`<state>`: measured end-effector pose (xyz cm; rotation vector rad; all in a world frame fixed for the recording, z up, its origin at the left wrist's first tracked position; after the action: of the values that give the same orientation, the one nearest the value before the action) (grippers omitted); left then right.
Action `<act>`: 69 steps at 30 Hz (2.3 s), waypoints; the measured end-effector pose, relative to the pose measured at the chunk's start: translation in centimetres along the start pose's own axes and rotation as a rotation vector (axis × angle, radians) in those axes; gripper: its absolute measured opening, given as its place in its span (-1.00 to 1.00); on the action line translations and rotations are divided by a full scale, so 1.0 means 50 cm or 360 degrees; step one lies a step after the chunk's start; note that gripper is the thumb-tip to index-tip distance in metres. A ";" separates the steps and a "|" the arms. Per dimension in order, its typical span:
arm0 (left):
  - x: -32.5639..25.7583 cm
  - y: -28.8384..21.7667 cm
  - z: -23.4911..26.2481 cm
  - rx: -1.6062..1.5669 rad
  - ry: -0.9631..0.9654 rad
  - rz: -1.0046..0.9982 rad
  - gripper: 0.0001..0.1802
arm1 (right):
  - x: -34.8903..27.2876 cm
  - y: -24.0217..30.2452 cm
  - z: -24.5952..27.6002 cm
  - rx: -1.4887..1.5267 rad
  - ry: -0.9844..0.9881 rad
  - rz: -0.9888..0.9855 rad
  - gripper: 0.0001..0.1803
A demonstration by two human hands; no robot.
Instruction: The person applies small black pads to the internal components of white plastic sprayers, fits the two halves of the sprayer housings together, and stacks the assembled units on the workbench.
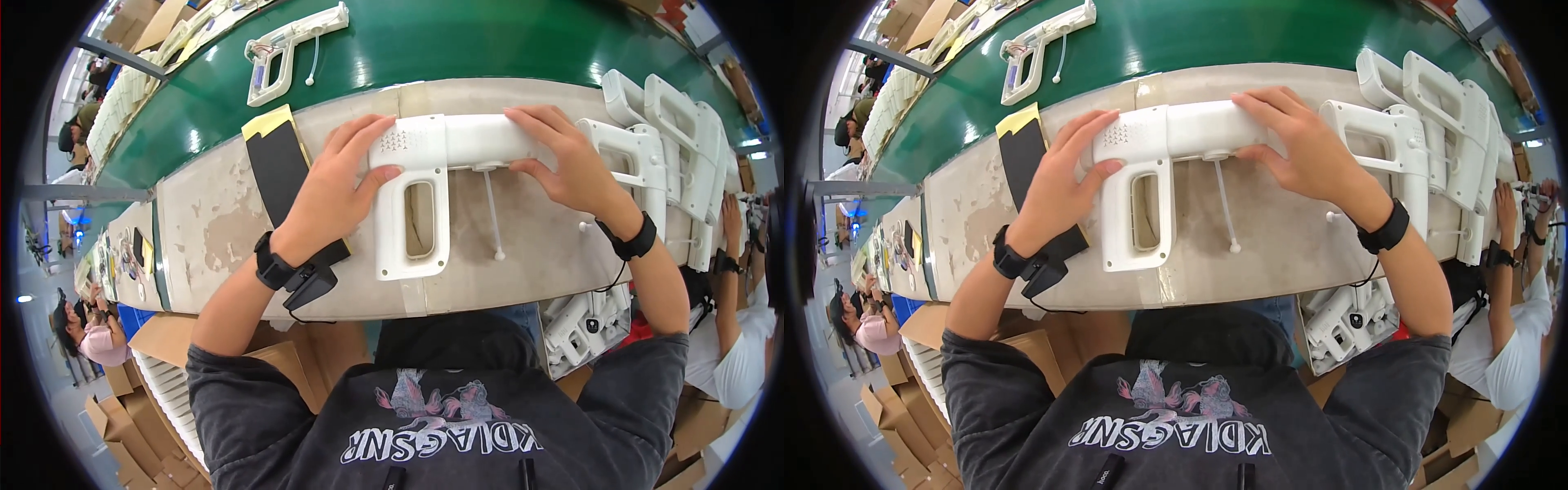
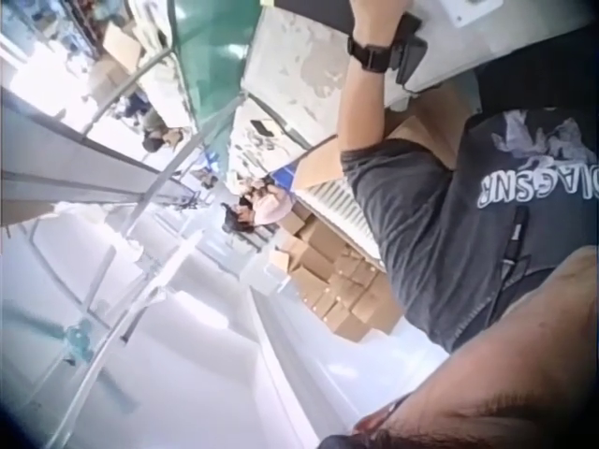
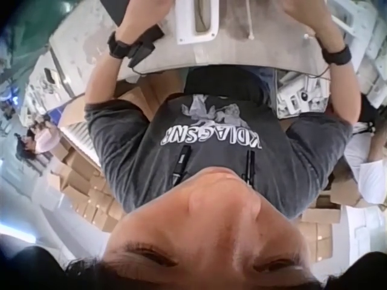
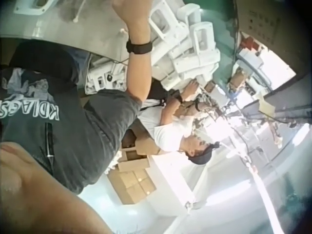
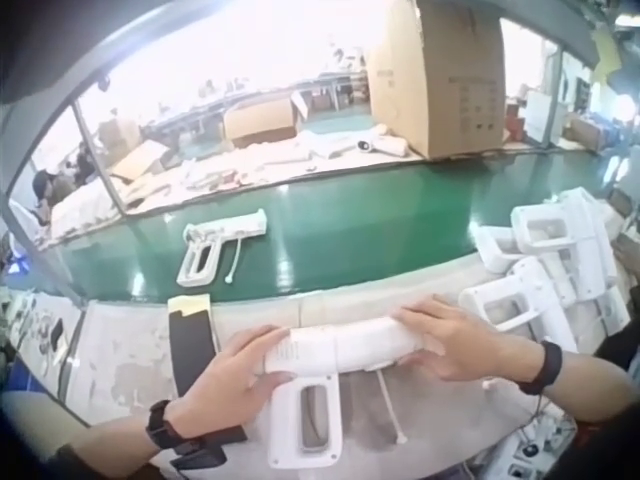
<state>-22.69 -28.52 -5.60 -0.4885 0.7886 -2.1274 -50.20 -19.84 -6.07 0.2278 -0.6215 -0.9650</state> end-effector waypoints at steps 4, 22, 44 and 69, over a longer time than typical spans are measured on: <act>0.004 -0.001 0.006 0.0029 0.0004 -0.0031 -0.45 | 0.003 -0.002 -0.001 -0.0006 -0.0008 0.0013 -0.29; 0.101 0.057 -0.014 0.0247 0.0746 0.0073 -0.25 | 0.013 -0.081 -0.022 0.0623 0.0225 -0.0523 -0.50; 0.156 -0.251 -0.042 -0.0773 0.0613 0.0006 -0.22 | -0.269 0.120 0.124 0.1769 -0.0992 -0.1071 -0.52; 0.197 -0.297 -0.308 0.0100 0.0086 -0.0726 -0.23 | -0.507 -0.032 0.165 0.0158 -0.1592 -0.1338 -0.31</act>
<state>-45.65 -23.38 -6.05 -0.6261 0.6839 -2.5860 -66.61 0.83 -10.06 0.0690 -1.5585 -1.8818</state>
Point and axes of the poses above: each hand's wrist, its own x-axis towards the middle knuckle, its own z-axis out of the back of the hand, y = z × x, the point moved 4 cm from there along x, towards the middle knuckle, and after that the axes turned 13 degrees about z, right-handed, at the moved point
